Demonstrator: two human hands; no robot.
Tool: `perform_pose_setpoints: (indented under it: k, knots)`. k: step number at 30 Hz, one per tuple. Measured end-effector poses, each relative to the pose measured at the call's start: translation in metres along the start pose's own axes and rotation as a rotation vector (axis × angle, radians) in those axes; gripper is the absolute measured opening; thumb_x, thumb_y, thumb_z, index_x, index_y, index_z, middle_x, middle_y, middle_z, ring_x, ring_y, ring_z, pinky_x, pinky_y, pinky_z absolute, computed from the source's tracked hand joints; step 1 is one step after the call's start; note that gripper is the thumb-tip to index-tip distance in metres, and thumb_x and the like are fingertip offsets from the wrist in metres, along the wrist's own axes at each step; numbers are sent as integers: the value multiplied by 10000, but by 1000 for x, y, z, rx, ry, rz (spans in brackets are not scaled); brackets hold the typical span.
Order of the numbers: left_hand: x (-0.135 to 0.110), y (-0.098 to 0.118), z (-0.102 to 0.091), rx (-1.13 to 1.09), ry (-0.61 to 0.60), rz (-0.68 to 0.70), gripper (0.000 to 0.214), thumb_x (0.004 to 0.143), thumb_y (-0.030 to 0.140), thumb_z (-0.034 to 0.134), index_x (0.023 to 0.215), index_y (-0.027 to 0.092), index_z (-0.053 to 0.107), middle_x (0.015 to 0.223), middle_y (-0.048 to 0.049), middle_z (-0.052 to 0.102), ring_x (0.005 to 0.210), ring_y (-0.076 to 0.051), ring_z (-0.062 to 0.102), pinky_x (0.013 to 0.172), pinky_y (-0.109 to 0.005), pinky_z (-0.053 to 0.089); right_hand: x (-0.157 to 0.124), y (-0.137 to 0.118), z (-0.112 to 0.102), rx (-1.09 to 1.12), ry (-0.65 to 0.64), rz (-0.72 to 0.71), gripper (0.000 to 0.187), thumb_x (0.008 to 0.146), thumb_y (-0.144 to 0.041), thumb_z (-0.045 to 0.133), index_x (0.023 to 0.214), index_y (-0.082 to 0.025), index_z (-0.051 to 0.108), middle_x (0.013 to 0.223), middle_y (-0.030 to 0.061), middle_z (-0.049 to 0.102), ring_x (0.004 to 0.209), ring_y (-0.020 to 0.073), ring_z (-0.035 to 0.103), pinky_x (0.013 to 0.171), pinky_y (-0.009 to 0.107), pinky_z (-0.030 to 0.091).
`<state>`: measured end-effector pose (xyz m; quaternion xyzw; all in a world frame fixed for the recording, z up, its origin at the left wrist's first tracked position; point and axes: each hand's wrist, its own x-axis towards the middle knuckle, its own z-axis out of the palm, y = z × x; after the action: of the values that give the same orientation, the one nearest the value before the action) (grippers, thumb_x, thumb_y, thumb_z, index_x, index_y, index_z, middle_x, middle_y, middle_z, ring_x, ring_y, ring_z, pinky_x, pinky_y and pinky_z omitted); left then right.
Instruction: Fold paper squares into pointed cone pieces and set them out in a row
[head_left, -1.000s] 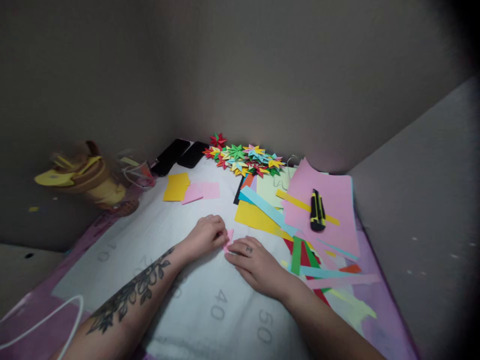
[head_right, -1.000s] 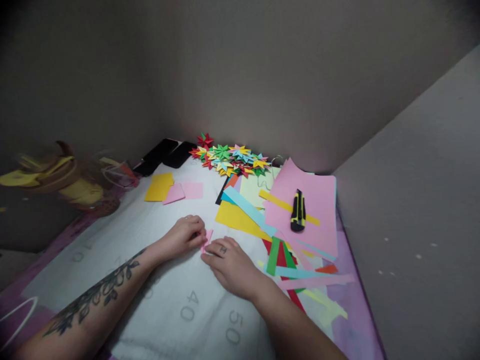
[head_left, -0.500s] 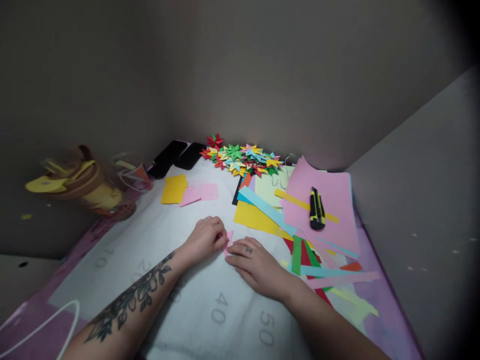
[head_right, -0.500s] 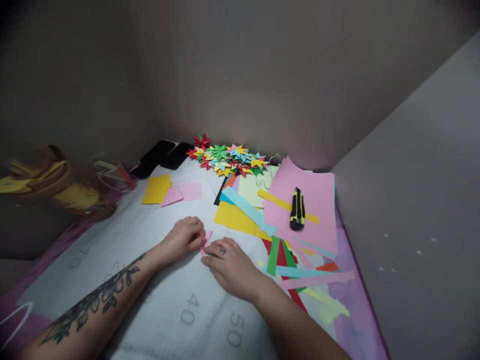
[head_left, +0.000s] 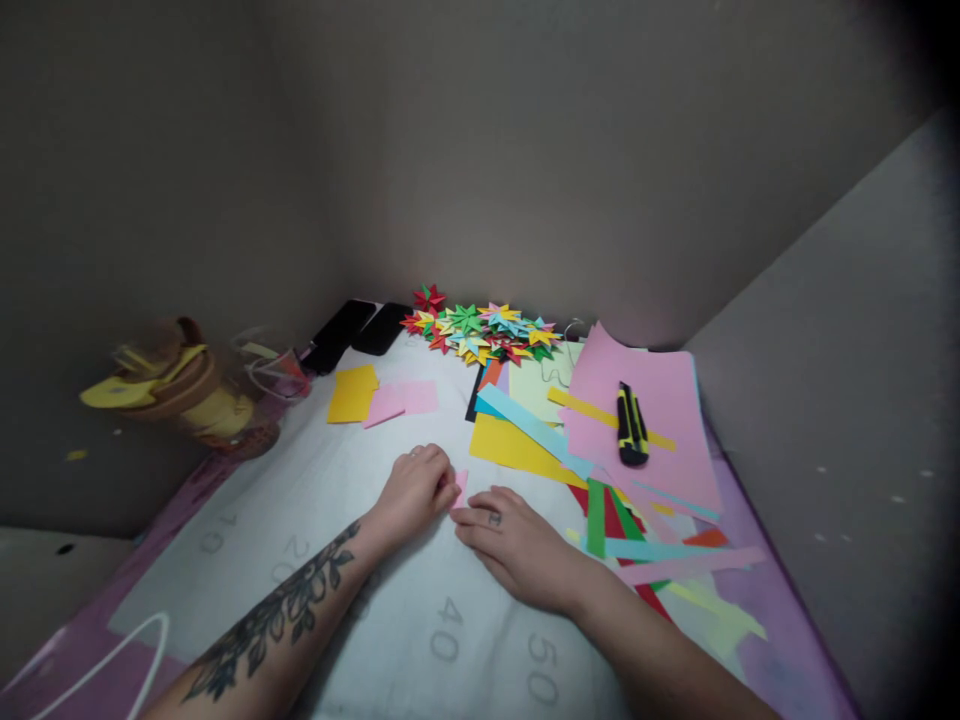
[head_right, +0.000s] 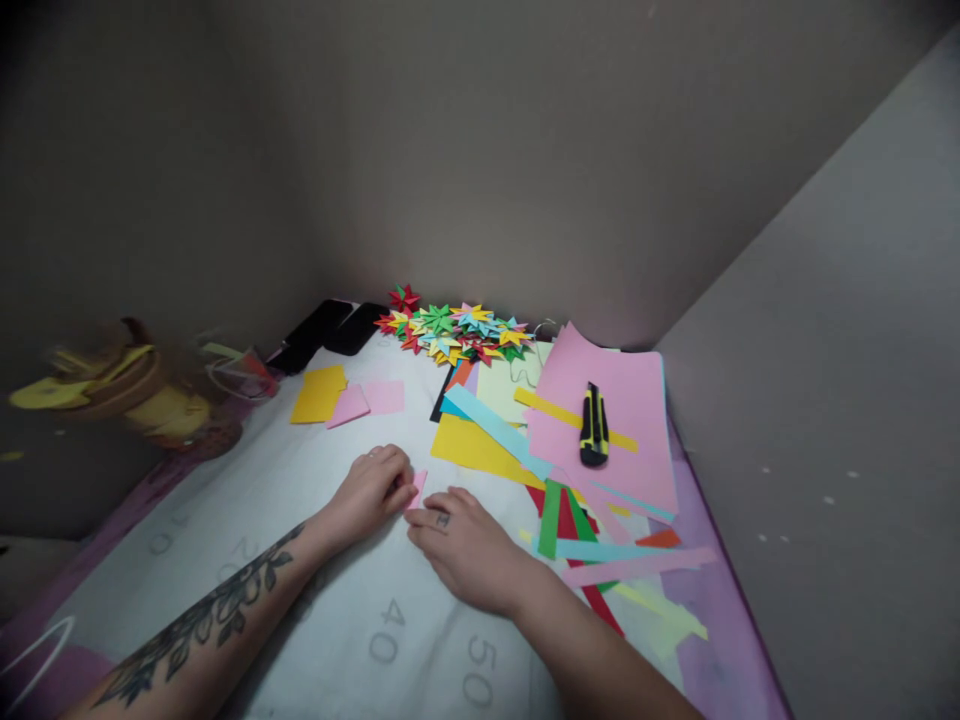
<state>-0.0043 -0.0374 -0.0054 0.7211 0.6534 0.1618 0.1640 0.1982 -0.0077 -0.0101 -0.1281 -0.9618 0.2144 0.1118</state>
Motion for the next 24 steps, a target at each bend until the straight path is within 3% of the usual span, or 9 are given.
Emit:
perform_pose_setpoints:
  k: [8, 13, 21, 24]
  knots:
    - [-1, -13, 1, 116, 118, -150, 171, 805, 306, 620, 913, 197, 545, 980, -52, 580, 914, -230, 513, 757, -337, 369, -2, -4, -2, 23, -9, 14, 255, 889, -152, 500, 1100, -259, 595, 1241, -12, 620, 1051, 201, 478, 1081, 466, 241]
    - [2, -20, 0, 98, 187, -205, 124, 810, 269, 590, 898, 189, 556, 957, -63, 582, 910, -239, 517, 770, -352, 384, -2, -9, -6, 60, -4, 24, 211, 894, -145, 480, 1040, -243, 595, 1187, -11, 639, 987, 205, 467, 1050, 453, 277]
    - [-8, -12, -4, 2, 271, -191, 206, 826, 249, 526, 1021, 183, 517, 1030, -74, 577, 996, -216, 529, 866, -346, 419, -1, -13, -7, 68, 12, 21, 184, 867, -117, 496, 988, -232, 574, 1102, -3, 647, 938, 197, 453, 961, 404, 354]
    - [-18, 1, 4, -68, 219, -108, 404, 719, 257, 638, 1096, 197, 507, 1196, -94, 519, 1137, -258, 456, 952, -400, 383, -1, -13, -6, 70, 26, 20, 175, 864, -115, 499, 975, -226, 577, 1056, 9, 651, 933, 196, 449, 924, 378, 375]
